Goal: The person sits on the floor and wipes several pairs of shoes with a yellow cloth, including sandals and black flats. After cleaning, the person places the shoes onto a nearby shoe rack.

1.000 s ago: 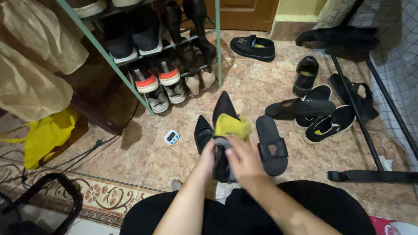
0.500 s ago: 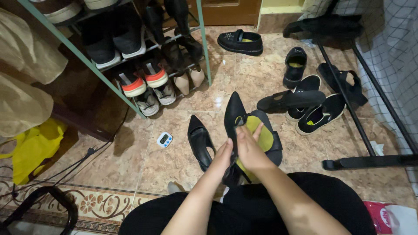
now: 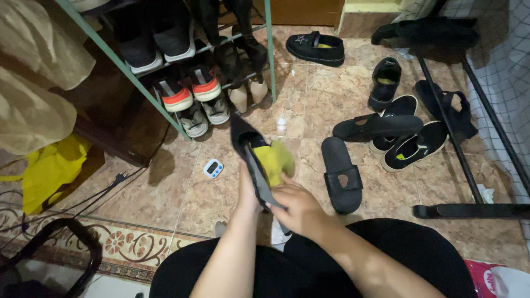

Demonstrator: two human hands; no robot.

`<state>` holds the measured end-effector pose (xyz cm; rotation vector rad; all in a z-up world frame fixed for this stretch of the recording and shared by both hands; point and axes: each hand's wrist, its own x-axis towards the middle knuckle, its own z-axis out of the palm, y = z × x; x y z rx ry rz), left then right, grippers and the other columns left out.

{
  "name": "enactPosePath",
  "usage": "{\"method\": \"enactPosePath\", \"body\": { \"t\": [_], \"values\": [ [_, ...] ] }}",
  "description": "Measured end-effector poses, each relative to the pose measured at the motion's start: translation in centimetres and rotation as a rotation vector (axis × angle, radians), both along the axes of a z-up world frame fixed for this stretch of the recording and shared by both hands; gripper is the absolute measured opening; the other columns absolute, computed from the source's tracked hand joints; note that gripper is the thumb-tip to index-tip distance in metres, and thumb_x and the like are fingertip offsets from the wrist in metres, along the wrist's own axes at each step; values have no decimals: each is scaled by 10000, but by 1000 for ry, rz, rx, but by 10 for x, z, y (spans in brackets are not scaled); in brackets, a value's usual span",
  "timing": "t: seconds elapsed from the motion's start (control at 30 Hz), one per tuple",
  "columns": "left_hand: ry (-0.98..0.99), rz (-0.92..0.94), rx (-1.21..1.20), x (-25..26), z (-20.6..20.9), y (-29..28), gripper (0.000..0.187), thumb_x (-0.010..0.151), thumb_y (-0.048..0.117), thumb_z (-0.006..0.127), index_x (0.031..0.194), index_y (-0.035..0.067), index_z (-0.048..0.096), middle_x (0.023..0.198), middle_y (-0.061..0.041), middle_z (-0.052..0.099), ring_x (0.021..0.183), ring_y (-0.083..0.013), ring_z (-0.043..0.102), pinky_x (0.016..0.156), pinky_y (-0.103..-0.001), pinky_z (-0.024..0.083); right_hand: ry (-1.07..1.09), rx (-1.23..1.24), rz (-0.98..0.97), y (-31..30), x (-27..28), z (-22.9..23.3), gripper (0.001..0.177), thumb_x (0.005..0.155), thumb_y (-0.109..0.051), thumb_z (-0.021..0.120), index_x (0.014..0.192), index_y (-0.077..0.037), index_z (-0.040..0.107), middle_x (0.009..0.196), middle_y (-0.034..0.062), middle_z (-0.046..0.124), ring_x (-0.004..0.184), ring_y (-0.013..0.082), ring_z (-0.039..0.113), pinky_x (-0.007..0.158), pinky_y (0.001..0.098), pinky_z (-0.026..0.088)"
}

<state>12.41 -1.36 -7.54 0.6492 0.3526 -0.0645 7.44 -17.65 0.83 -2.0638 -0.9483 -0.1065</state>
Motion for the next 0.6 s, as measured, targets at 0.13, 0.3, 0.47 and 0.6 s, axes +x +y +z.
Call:
{"method": "enactPosePath", "body": {
  "t": [0.13, 0.3, 0.47, 0.6],
  "values": [
    [-36, 44, -89, 8, -7, 20, 836, 988, 774, 253, 1309, 58, 543, 1088, -160, 665, 942, -306, 677, 866, -461, 566, 972, 573, -508, -12, 17, -5, 293, 926, -227, 711, 1163, -55, 707, 983, 96, 743, 895, 241, 687, 870, 447, 565],
    [-35, 80, -248, 12, -5, 35, 932, 974, 798, 186, 1353, 45, 582, 1102, -193, 707, 823, -275, 652, 768, -410, 565, 751, 1245, -711, -62, 40, -14, 164, 946, -207, 620, 1079, -113, 641, 1003, 10, 716, 917, 146, 690, 834, 311, 567],
    [109, 138, -184, 17, -6, 27, 905, 960, 800, 210, 1359, 65, 554, 1125, -184, 691, 853, -290, 654, 815, -424, 573, 539, 156, -635, -21, -11, -43, 277, 1018, -209, 726, 907, 37, 661, 810, 175, 583, 730, 323, 539, 709, 432, 515],
    [-78, -15, -213, 18, -37, 27, 990, 920, 820, 196, 1304, -10, 577, 1120, -193, 704, 844, -306, 687, 787, -439, 588, -196, 82, -159, 7, -34, -7, 310, 944, -227, 648, 1188, -36, 663, 1097, 211, 693, 1010, 386, 672, 924, 445, 501]
  ]
}}
